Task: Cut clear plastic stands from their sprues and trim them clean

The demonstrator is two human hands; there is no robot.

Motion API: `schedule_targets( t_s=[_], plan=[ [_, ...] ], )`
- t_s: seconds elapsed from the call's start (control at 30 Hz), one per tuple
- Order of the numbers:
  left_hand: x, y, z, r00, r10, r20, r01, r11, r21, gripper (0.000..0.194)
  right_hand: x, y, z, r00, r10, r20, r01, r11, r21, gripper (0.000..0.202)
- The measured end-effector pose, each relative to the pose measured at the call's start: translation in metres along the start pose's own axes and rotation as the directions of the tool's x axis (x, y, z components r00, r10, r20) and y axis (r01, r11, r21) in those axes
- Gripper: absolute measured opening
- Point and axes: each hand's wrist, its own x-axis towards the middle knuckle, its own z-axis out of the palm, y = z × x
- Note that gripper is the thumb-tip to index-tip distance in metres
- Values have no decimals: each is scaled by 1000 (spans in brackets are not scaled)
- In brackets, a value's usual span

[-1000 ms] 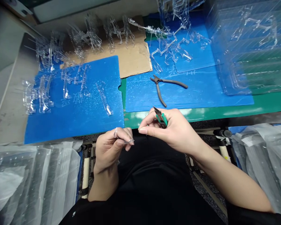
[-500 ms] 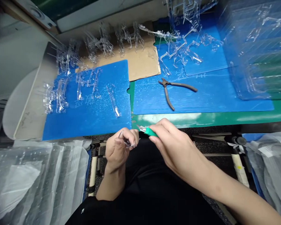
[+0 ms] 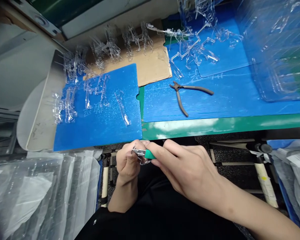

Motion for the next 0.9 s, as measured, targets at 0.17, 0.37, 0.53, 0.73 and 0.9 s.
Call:
schedule_targets(
  t_s=[0.17, 0.37, 0.53, 0.73, 0.9],
  plan=[
    [-1, -4, 2, 1000, 4, -7, -4, 1000, -24, 48, -1, -2, -2, 999, 35, 23, -36, 996, 85, 33],
    [0, -5, 3, 999, 15, -31, -16, 1000, -12, 49, -3, -3, -2, 996, 88, 33, -92, 981, 170, 34],
    [-1, -8, 4, 999, 16, -30, -17, 999, -28, 47, -3, -4, -1, 995, 98, 13, -98, 978, 183, 35],
    [1, -11, 5, 998, 50, -49, -50, 999, -8, 47, -6, -9, 2, 990, 140, -20, -134, 975, 178, 33],
    [1, -13, 4, 998, 40, -42, -41, 999, -17, 48, -4, -12, 6, 984, 176, -30, -165, 961, 223, 35]
  ],
)
